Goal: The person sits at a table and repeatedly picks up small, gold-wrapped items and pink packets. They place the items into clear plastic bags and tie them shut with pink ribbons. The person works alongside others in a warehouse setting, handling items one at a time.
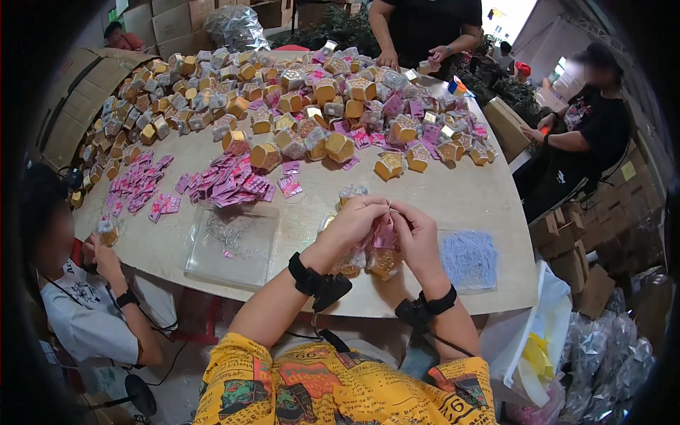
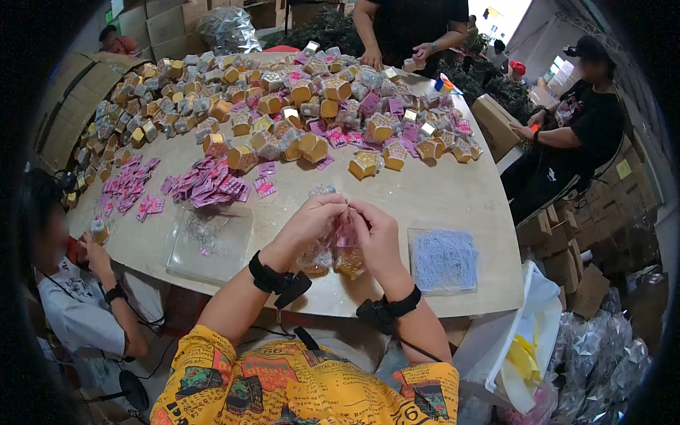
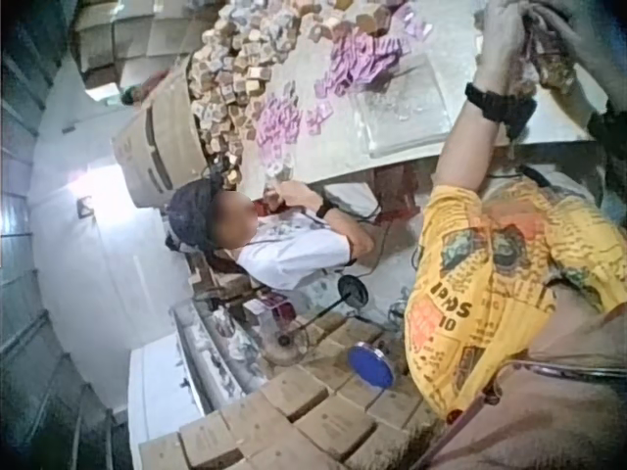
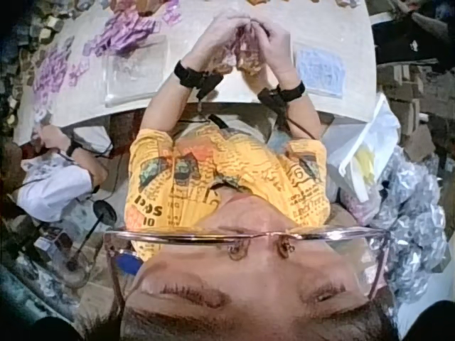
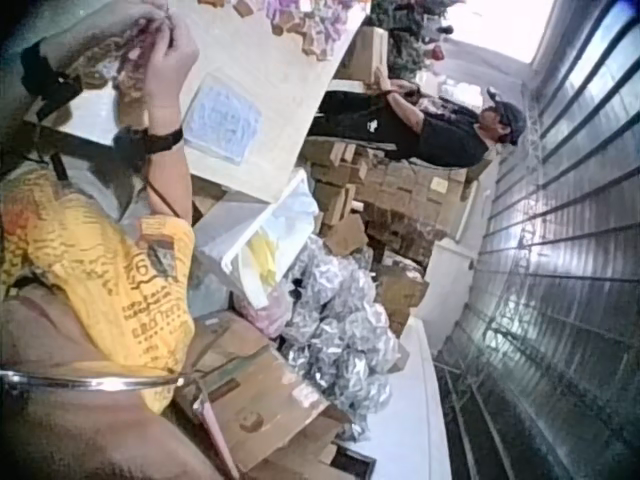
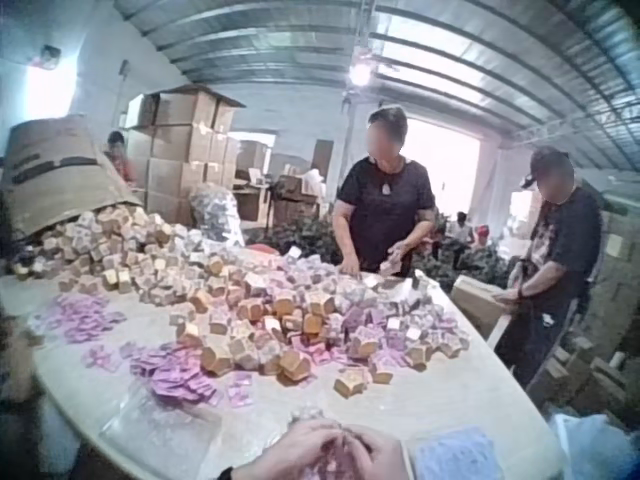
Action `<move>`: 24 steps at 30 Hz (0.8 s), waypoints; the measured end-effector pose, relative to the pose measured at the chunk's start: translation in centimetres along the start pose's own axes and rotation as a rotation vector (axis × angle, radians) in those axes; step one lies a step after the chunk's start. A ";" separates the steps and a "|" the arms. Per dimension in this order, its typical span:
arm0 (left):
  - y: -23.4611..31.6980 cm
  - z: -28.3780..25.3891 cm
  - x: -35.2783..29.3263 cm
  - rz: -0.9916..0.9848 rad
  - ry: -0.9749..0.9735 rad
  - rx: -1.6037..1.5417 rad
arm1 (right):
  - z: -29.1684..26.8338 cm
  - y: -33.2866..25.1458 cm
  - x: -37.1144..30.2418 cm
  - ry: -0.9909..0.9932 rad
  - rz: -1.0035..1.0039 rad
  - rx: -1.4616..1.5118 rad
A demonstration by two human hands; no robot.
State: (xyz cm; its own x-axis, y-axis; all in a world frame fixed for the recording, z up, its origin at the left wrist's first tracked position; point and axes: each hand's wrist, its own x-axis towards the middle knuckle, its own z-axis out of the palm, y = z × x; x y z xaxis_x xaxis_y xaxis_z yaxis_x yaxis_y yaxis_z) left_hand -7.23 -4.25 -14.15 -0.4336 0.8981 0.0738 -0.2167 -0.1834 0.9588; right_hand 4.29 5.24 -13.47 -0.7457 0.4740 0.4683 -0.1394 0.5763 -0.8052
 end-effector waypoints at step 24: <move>5.7 0.3 -4.7 0.253 0.072 0.089 | -27.4 -10.1 20.9 0.314 -0.190 0.184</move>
State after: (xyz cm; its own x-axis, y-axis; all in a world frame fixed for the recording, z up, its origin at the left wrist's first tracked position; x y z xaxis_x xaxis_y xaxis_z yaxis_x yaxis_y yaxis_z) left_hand -6.12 -9.41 -8.93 -0.5256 0.7969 0.2977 -0.0173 -0.3599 0.9328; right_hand 7.94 27.61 14.42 -0.4641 0.5671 0.6804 -0.3912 0.5580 -0.7319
